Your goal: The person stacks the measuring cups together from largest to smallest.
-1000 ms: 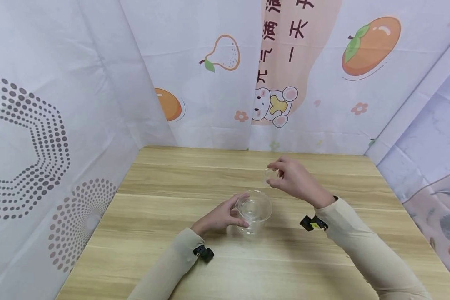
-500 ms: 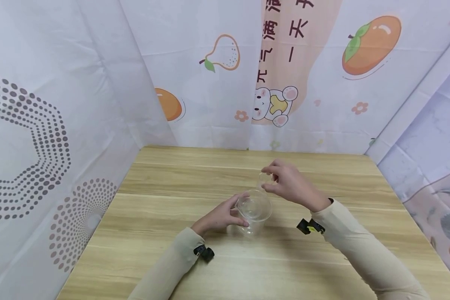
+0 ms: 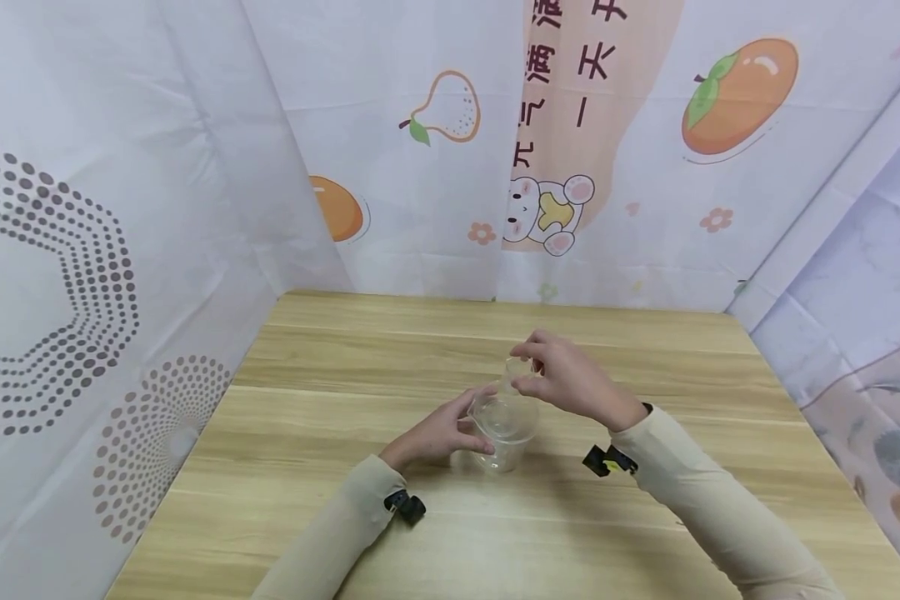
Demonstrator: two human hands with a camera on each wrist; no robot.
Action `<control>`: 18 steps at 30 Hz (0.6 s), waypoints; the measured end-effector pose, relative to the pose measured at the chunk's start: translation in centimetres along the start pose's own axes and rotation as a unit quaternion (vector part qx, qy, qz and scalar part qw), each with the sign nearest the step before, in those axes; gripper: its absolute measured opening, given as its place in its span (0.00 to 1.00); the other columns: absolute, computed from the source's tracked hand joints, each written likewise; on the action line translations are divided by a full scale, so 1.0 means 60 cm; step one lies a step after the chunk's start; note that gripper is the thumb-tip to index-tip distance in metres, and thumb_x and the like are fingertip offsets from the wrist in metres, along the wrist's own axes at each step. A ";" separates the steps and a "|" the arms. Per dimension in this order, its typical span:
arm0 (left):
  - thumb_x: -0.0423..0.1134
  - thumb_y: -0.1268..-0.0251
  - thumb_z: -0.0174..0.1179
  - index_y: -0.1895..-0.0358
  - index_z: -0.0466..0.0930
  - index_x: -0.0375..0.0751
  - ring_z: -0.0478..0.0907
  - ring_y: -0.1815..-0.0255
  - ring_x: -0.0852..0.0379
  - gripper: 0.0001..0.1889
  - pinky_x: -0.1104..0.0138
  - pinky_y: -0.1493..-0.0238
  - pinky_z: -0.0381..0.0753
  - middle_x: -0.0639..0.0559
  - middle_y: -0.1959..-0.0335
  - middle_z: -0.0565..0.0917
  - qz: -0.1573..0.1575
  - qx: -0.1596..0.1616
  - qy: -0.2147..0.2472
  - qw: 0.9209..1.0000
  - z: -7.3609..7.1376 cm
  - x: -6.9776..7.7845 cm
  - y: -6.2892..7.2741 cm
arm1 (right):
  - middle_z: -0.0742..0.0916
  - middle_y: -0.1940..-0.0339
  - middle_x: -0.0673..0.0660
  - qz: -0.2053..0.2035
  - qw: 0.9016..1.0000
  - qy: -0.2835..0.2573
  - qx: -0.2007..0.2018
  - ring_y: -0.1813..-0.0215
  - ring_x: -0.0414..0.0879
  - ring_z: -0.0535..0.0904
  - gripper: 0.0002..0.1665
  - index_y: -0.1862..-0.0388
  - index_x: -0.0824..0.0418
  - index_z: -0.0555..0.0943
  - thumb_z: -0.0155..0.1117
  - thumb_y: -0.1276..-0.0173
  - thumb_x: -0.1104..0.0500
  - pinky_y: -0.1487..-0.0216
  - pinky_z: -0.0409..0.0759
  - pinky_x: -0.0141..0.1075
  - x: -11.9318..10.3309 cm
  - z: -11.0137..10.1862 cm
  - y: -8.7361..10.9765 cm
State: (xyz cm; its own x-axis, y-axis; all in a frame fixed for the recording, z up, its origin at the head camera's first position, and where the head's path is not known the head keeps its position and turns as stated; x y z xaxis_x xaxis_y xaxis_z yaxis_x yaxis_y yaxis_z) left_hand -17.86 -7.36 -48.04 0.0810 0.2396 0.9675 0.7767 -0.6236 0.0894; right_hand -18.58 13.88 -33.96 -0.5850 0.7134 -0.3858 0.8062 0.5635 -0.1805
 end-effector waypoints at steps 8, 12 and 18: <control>0.43 0.43 0.71 0.26 0.54 0.66 0.68 0.30 0.42 0.45 0.55 0.36 0.76 0.51 0.26 0.64 0.000 0.001 0.002 1.000 -0.001 0.002 -0.001 | 0.83 0.60 0.55 0.008 1.000 -0.004 -0.019 0.64 0.44 0.76 0.21 0.48 0.64 0.83 0.69 0.40 0.57 0.70 0.75 0.29 -0.004 0.005 0.000; 0.44 0.43 0.71 0.26 0.53 0.66 0.67 0.29 0.43 0.45 0.55 0.34 0.75 0.52 0.26 0.63 0.003 -0.003 0.000 1.000 -0.001 0.002 -0.002 | 0.83 0.59 0.56 0.011 0.999 -0.008 -0.031 0.63 0.45 0.78 0.21 0.48 0.64 0.83 0.69 0.40 0.57 0.69 0.76 0.30 -0.007 0.006 0.000; 0.44 0.43 0.71 0.26 0.53 0.66 0.68 0.29 0.42 0.45 0.56 0.35 0.77 0.51 0.25 0.63 0.003 -0.005 0.004 1.000 0.000 -0.001 -0.003 | 0.84 0.60 0.55 0.000 0.999 -0.010 -0.036 0.64 0.46 0.79 0.21 0.50 0.65 0.83 0.70 0.41 0.58 0.68 0.76 0.30 -0.008 0.015 0.000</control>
State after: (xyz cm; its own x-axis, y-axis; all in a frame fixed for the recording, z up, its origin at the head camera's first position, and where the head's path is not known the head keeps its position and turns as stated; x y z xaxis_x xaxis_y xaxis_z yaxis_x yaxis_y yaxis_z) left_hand -18.01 -7.29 -48.11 0.0806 0.2294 0.9700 0.7697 -0.6326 0.0856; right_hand -18.22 13.12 -34.59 -0.5822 0.7051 -0.4048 0.7974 0.5924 -0.1150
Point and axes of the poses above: each hand's wrist, its own y-axis away from the middle knuckle, its own z-axis out of the palm, x = y × z, the point moved 1 cm from there along -y, towards the middle knuckle
